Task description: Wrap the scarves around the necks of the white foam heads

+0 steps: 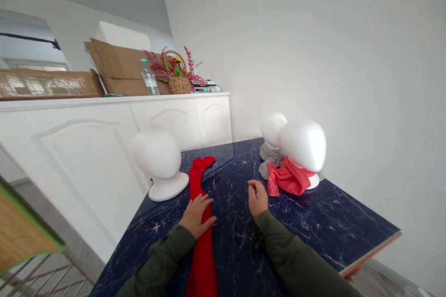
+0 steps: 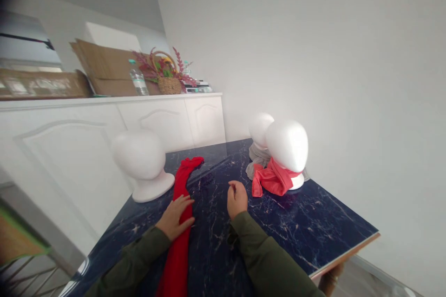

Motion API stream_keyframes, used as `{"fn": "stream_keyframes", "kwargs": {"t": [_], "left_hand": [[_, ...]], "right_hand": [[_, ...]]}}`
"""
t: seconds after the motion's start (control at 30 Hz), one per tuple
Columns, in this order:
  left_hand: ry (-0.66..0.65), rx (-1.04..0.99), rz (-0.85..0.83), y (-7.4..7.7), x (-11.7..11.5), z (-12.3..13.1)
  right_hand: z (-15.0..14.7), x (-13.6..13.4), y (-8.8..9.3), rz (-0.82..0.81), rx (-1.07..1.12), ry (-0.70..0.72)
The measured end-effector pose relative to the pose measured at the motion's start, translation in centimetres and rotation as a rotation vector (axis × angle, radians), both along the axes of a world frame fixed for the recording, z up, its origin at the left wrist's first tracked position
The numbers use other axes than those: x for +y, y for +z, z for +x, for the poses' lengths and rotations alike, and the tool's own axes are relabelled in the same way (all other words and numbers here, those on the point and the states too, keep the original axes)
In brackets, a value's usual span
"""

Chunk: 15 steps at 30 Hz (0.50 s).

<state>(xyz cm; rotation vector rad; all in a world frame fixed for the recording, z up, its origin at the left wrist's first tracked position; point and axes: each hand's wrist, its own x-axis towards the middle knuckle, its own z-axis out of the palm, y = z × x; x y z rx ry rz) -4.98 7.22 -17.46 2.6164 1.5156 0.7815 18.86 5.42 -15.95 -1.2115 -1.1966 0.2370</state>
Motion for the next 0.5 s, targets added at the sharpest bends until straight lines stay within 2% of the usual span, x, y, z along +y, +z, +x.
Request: {"fn": "stream_keyframes", "kwargs": {"t": [0.07,0.17,0.23,0.3,0.33,0.4,0.5], "left_hand": [[-0.063,0.079,-0.070,-1.1,-0.9,-0.1],[-0.033,0.051,-0.041,-2.0,-0.6,-1.8],[-0.016,0.018,-0.010,-2.1,0.3,-3.3],[0.022,-0.021,0.002,-2.1,1.1,-4.3],[0.035,-0.039,0.001,-2.1,1.4,-4.6],[0.053,-0.071,-0.005,-2.0,1.6,-4.7],[0.082,-0.101,-0.019,-1.9,1.4,-4.2]], "right_hand": [[3.4,-1.0,0.5,0.113,-0.034,-0.098],[10.0,-2.2,0.5,0.170,-0.005,-0.357],[14.8,-2.5,0.1,0.050,0.062,-0.594],[19.2,-2.3,-0.1,-0.203,0.103,-0.745],[20.9,-2.1,-0.2,-0.331,0.110,-0.766],[23.3,-1.5,-0.3,-0.512,0.105,-0.722],[24.2,-0.5,-0.6,-0.603,0.097,-0.636]]}}
